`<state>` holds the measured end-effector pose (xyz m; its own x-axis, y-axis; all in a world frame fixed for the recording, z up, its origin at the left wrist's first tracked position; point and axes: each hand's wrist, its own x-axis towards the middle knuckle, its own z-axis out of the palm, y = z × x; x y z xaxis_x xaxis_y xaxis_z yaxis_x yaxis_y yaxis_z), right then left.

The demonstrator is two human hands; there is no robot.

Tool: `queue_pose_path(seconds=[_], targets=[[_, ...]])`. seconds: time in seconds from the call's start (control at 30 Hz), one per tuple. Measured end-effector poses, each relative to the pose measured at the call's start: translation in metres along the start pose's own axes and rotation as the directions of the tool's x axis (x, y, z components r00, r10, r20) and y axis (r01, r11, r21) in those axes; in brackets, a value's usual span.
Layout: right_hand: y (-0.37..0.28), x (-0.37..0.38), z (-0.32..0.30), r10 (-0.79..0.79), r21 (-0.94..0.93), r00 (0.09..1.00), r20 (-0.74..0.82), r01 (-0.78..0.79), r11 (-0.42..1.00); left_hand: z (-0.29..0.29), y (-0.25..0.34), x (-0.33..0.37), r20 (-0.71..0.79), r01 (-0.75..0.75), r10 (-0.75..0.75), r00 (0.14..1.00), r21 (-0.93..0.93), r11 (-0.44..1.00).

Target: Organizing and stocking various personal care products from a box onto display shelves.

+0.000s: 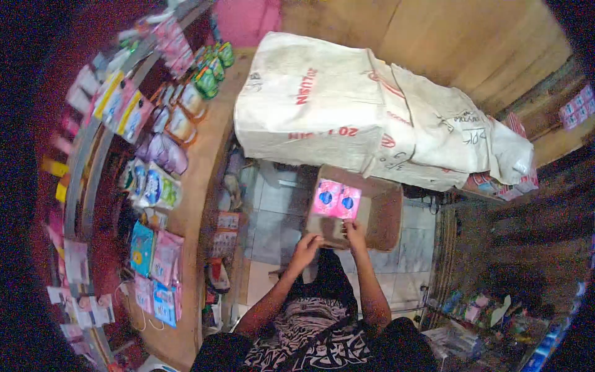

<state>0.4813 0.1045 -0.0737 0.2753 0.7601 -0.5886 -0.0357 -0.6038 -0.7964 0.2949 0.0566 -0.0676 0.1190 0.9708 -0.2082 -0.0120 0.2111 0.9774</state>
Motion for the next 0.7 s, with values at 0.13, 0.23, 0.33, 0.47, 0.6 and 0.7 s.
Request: queue_pose_path(seconds=[0.13,0.23,0.33,0.47,0.6,0.7], targets=[[0.012,0.046,-0.04,0.152,0.021,0.984,0.088,-0.155,0.988,0.046,-0.029,0.038,0.015,0.022,-0.023,1.0,0.014,1.0],[0.022,0.08,-0.06,0.133,0.04,0.976,0.171,-0.142,0.989,0.073,-0.055,0.071,0.007,0.294,-0.305,0.952,-0.29,0.911],[0.037,0.117,-0.068,0.21,-0.028,0.962,0.174,-0.208,0.978,0.078,-0.079,0.103,0.035,0.373,-0.4,0.916,-0.436,0.819],[0.065,0.157,-0.062,0.253,0.011,0.922,0.293,-0.268,0.963,0.088,-0.117,0.118,-0.045,0.444,-0.634,0.772,-0.675,0.589],[0.093,0.182,-0.033,0.096,0.027,0.892,0.441,-0.12,0.992,0.077,-0.171,0.115,-0.062,0.403,-0.601,0.797,-0.686,0.606],[0.106,0.205,0.001,0.128,-0.223,0.879,0.459,-0.025,0.975,0.079,-0.185,0.116,-0.031,0.31,-0.589,0.807,-0.828,0.468]])
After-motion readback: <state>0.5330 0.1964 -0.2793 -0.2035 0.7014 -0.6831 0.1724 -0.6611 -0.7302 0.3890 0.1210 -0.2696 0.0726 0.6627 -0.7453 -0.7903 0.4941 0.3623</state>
